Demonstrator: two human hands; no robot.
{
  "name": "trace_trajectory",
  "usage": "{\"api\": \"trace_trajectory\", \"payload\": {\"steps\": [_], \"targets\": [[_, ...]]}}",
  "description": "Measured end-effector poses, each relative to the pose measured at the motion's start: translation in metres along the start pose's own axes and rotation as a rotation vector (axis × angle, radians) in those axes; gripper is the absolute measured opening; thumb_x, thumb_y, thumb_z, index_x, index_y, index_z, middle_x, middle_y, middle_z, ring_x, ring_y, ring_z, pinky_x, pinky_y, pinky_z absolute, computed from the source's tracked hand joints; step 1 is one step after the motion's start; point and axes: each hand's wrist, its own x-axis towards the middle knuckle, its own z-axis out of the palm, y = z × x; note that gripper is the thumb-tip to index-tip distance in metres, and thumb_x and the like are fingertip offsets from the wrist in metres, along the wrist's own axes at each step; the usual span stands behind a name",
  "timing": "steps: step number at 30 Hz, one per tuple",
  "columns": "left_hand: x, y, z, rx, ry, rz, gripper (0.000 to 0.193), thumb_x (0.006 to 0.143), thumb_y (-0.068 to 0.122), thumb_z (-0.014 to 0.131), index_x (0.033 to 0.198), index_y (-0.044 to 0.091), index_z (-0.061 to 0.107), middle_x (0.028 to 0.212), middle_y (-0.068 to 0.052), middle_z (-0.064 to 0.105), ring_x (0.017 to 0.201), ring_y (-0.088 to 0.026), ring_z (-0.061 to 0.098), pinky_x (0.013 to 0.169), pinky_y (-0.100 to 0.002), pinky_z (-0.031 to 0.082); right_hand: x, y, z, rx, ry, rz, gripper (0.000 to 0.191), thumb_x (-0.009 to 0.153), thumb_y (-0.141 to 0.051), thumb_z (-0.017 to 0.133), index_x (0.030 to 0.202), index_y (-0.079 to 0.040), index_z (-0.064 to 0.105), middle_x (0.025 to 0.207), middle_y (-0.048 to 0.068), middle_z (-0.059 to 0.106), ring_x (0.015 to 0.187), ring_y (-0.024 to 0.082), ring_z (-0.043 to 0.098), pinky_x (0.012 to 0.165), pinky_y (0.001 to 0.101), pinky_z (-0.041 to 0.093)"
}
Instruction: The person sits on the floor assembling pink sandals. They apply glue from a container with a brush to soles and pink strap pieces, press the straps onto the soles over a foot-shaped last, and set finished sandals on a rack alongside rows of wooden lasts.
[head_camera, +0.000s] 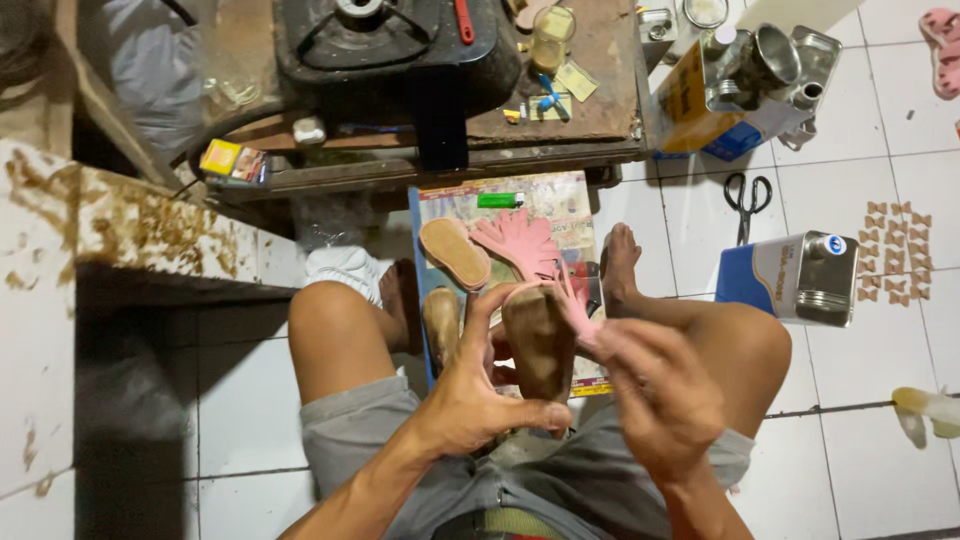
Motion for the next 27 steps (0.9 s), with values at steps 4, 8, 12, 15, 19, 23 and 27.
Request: {"api": "trace_trajectory", "payload": {"steps": [4,8,12,15,19,23,27], "targets": [[-0.020,0.002,0.001,0.092,-0.029,0.160,0.114,0.071,0.013,0.094,0.161,0.017,0.023,0.153,-0.013,0.048,0.132,-0.028,0.056,0.108,-0.041,0.053,-0.008,-0.020,0.007,0.003,-0.117,-0.142,0.030,0.081,0.003,0.081,0.110,-0.002,0.074,0.114,0.012,0.063,0.110,0.026,0.063,0.091,0.0338,0.055],[-0.045,0.000,-0.001,0.095,-0.083,0.183,0.113,0.073,0.016,0.096,0.161,0.014,0.026,0.161,-0.011,0.042,0.147,-0.029,0.050,0.120,-0.042,0.046,-0.019,-0.021,0.012,0.209,-0.170,0.091,0.052,0.074,-0.003,0.089,0.119,-0.011,0.065,0.116,0.006,0.060,0.116,0.022,0.058,0.095,0.0322,0.052],[-0.067,-0.004,-0.002,0.380,-0.117,0.284,0.105,0.063,0.015,0.100,0.148,0.018,0.039,0.154,-0.017,0.040,0.144,-0.034,0.043,0.118,-0.044,0.038,-0.032,-0.015,0.017,0.896,-0.228,0.638,0.097,0.071,-0.008,0.091,0.152,-0.015,0.037,0.129,0.007,0.058,0.121,0.024,0.060,0.096,0.0363,0.055],[-0.077,-0.005,-0.001,0.108,-0.136,0.050,0.118,0.069,0.034,0.096,0.161,0.011,0.025,0.152,-0.014,0.049,0.144,-0.029,0.048,0.123,-0.041,0.037,-0.038,-0.016,0.017,1.115,-0.371,1.070,0.088,0.067,-0.010,0.088,0.144,-0.008,0.046,0.123,0.008,0.065,0.114,0.023,0.065,0.092,0.0358,0.058],[-0.093,-0.003,-0.004,0.247,-0.177,0.096,0.106,0.070,0.038,0.093,0.157,0.008,0.040,0.157,-0.016,0.040,0.150,-0.032,0.041,0.126,-0.043,0.034,-0.038,-0.023,0.011,0.951,-0.606,1.085,0.053,0.075,-0.004,0.087,0.122,0.013,0.068,0.109,0.017,0.073,0.097,0.022,0.068,0.086,0.0377,0.057],[-0.108,0.001,-0.005,0.589,-0.225,0.339,0.083,0.072,0.030,0.093,0.143,0.012,0.057,0.156,-0.018,0.032,0.149,-0.034,0.033,0.123,-0.045,0.032,-0.038,-0.035,0.004,0.880,-0.684,1.096,0.049,0.069,-0.006,0.085,0.115,0.002,0.073,0.102,0.007,0.076,0.091,0.013,0.069,0.083,0.0321,0.057],[-0.124,0.006,0.003,0.382,-0.189,0.168,0.090,0.075,0.042,0.090,0.152,0.010,0.053,0.160,-0.018,0.034,0.153,-0.037,0.033,0.127,-0.047,0.029,-0.046,-0.048,0.000,0.848,-0.720,1.124,0.048,0.070,-0.008,0.084,0.115,0.004,0.073,0.104,0.007,0.077,0.094,0.013,0.069,0.086,0.0316,0.057]]}}
